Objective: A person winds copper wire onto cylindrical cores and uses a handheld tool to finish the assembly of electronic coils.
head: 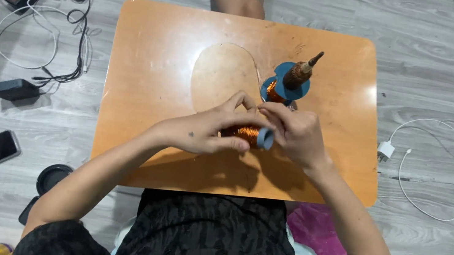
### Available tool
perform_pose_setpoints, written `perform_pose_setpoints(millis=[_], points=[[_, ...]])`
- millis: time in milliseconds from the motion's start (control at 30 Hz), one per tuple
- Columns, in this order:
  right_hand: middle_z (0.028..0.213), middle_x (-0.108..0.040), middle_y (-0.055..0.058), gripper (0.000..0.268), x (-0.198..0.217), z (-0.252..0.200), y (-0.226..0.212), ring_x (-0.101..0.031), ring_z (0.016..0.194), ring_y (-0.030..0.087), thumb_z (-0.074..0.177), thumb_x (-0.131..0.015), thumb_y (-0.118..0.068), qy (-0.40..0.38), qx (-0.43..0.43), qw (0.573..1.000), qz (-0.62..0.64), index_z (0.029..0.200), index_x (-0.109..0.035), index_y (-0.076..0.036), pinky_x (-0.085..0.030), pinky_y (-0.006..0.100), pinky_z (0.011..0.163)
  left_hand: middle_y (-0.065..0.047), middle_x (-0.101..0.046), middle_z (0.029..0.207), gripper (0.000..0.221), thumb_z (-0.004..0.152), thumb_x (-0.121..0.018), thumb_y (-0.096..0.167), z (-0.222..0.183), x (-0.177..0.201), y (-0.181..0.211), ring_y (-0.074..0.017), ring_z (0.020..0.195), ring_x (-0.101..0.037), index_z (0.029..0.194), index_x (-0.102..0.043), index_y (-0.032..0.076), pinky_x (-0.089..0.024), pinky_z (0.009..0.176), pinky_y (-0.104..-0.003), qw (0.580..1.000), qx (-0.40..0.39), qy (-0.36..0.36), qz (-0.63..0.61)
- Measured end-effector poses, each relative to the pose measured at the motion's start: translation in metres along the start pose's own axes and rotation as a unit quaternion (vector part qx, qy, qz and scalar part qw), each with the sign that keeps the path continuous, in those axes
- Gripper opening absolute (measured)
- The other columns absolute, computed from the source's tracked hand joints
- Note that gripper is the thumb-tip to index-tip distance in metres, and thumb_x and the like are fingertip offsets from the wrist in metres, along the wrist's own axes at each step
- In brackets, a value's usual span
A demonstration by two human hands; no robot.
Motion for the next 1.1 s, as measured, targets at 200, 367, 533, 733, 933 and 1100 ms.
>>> perform_pose_setpoints(millis=[200, 367, 533, 733, 933, 1100], points=[[0.056, -0.044, 0.001, 0.013, 0.012, 0.013, -0.031, -0.054, 0.047, 0.022, 0.115, -0.071, -0.021, -0.029, 0.108, 0.969, -0.219, 0.106, -0.079, -0.016, -0.05, 0.033, 0.048, -0.02, -0.062, 0.122, 0.067, 0.102, -0.081, 0.033, 0.01, -0.007, -0.022, -0.0449, 0.103, -0.079, 0.157, -0.05, 0.008, -0.067, 0.089, -0.058, 0.965, 0.064, -0.004, 0.255], [0.057, -0.039, -0.001, 0.018, 0.001, 0.017, -0.041, -0.052, 0.047, 0.019, 0.115, -0.067, -0.019, 0.007, 0.104, 0.974, -0.199, 0.1, -0.077, -0.016, -0.044, 0.027, 0.046, -0.008, -0.054, 0.115, 0.063, 0.097, -0.09, 0.023, 0.006, 0.014, -0.05, -0.0463, 0.087, -0.079, 0.148, -0.055, 0.014, -0.069, 0.074, -0.057, 0.928, 0.045, 0.151, 0.337], [0.056, -0.063, 0.004, 0.015, -0.014, 0.029, -0.05, -0.066, 0.046, 0.024, 0.11, -0.07, -0.01, 0.092, 0.101, 0.987, -0.085, 0.115, -0.084, -0.014, -0.053, 0.031, 0.046, -0.005, -0.055, 0.115, 0.052, 0.088, -0.1, 0.024, -0.019, 0.055, -0.055, -0.0318, 0.093, -0.084, 0.137, -0.081, 0.019, -0.071, 0.069, -0.034, 0.915, -0.003, 0.39, 0.103], [0.055, -0.063, 0.011, 0.023, -0.04, 0.026, -0.034, -0.066, 0.044, 0.028, 0.103, -0.073, 0.0, 0.123, 0.123, 0.984, 0.032, 0.118, -0.088, -0.009, -0.053, 0.033, 0.044, -0.009, -0.054, 0.109, 0.057, 0.078, -0.105, 0.004, -0.033, 0.071, -0.104, -0.0235, 0.084, -0.079, 0.131, -0.084, 0.003, -0.077, 0.075, -0.038, 0.846, -0.017, 0.503, -0.178], [0.053, -0.062, 0.019, 0.02, -0.048, 0.025, -0.01, -0.054, 0.044, 0.014, 0.105, -0.067, 0.003, 0.041, -0.03, 0.981, 0.187, 0.104, -0.086, -0.004, -0.044, 0.033, 0.047, -0.01, -0.072, 0.134, 0.055, 0.091, -0.096, 0.009, -0.025, 0.057, -0.105, -0.019, 0.108, -0.082, 0.143, -0.077, 0.006, -0.071, 0.093, -0.031, 0.864, -0.012, 0.422, -0.275], [0.057, -0.068, 0.013, 0.016, -0.043, 0.022, -0.004, -0.056, 0.059, 0.012, 0.105, -0.071, -0.005, -0.034, -0.12, 0.974, 0.188, 0.101, -0.086, -0.01, -0.05, 0.036, 0.056, -0.019, -0.078, 0.126, 0.095, 0.082, -0.1, 0.002, -0.018, 0.05, -0.098, -0.0265, 0.111, -0.082, 0.163, -0.049, 0.004, -0.07, 0.099, -0.037, 0.886, -0.036, 0.311, -0.342]])
Point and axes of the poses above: each hand's wrist, its own z-axis towards the middle knuckle, its own x-axis out of the back of the hand, y = z × x, the point moved 8 cm from there along z, towards the middle knuckle
